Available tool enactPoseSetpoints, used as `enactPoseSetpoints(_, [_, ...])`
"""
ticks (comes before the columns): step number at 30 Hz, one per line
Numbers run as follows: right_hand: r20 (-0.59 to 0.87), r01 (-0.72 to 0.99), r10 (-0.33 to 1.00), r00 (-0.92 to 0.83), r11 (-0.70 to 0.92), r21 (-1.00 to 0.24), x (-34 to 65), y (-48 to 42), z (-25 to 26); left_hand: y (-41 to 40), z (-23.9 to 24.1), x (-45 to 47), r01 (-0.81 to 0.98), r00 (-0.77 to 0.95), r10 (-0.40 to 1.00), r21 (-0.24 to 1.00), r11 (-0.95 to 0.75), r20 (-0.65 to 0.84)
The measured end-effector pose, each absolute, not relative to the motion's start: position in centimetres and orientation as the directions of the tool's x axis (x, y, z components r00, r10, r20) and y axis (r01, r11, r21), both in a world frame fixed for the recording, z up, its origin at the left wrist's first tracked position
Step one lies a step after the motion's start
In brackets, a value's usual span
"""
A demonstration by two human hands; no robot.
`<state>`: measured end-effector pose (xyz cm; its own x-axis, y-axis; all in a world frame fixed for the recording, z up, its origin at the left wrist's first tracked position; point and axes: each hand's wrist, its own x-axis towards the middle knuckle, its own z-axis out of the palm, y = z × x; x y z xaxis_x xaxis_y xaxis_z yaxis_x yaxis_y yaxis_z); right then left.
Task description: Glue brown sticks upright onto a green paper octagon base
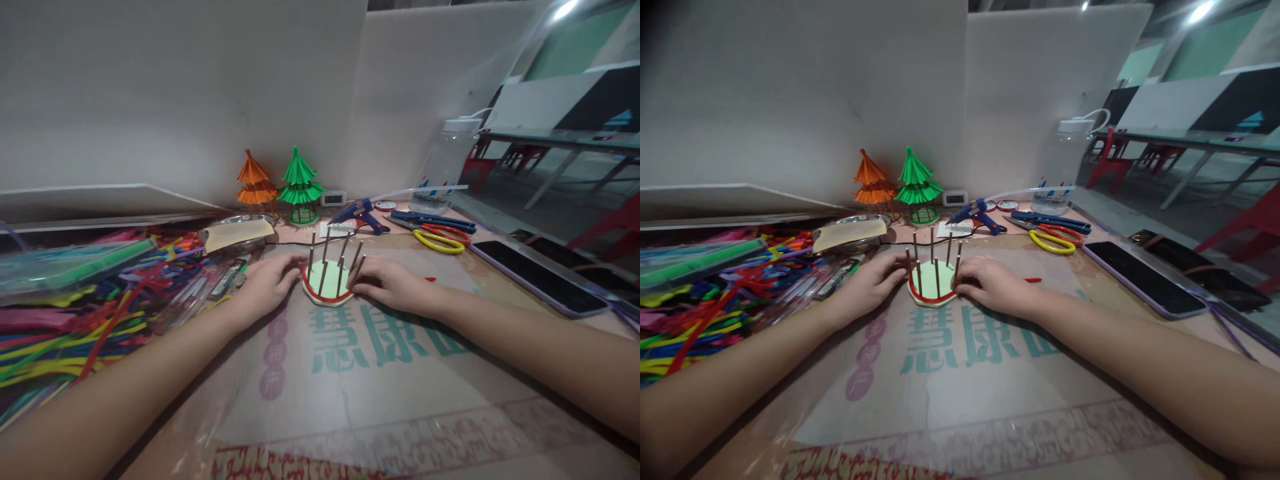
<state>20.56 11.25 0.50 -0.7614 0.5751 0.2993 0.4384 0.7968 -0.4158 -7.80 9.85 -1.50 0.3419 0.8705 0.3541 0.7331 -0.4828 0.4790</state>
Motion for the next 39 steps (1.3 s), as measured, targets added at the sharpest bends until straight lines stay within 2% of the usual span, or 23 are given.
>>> enactPoseSetpoints(4, [0.313, 0.432, 0.564, -0.764, 0.808, -0.401, 21.1, 12.0, 0.5, 10.4, -1.5, -8.2, 0.672, 0.462, 0.826, 0.480, -0.563, 0.321])
enactPoseSetpoints(10, [0.459, 0.541, 0.534, -0.710, 0.831, -0.130, 21.9, 12.8, 0.5, 9.7, -0.4, -8.0, 0.619, 0.563, 0.779, 0.484, -0.619, 0.276])
enactPoseSetpoints(13, [0.471, 0.597, 0.554, -0.686, 0.799, -0.070, 22.2, 13.1, 0.2, 8.7, 0.0, -7.3, 0.570, 0.622, 0.751, 0.528, -0.629, 0.223])
enactPoseSetpoints(19, [0.433, 0.661, 0.690, -0.580, 0.710, -0.245, 22.1, 13.8, -0.8, 7.0, -0.2, -5.8, 0.539, 0.586, 0.749, 0.541, -0.645, 0.309])
enactPoseSetpoints(22, [0.421, 0.660, 0.718, -0.555, 0.688, -0.303, 21.9, 13.9, -0.9, 6.9, -0.2, -5.6, 0.524, 0.590, 0.753, 0.572, -0.632, 0.292])
enactPoseSetpoints(39, [0.429, 0.654, 0.713, -0.554, 0.692, -0.304, 21.7, 14.0, -1.0, 7.2, -0.3, -5.8, 0.513, 0.619, 0.730, 0.554, -0.656, 0.291])
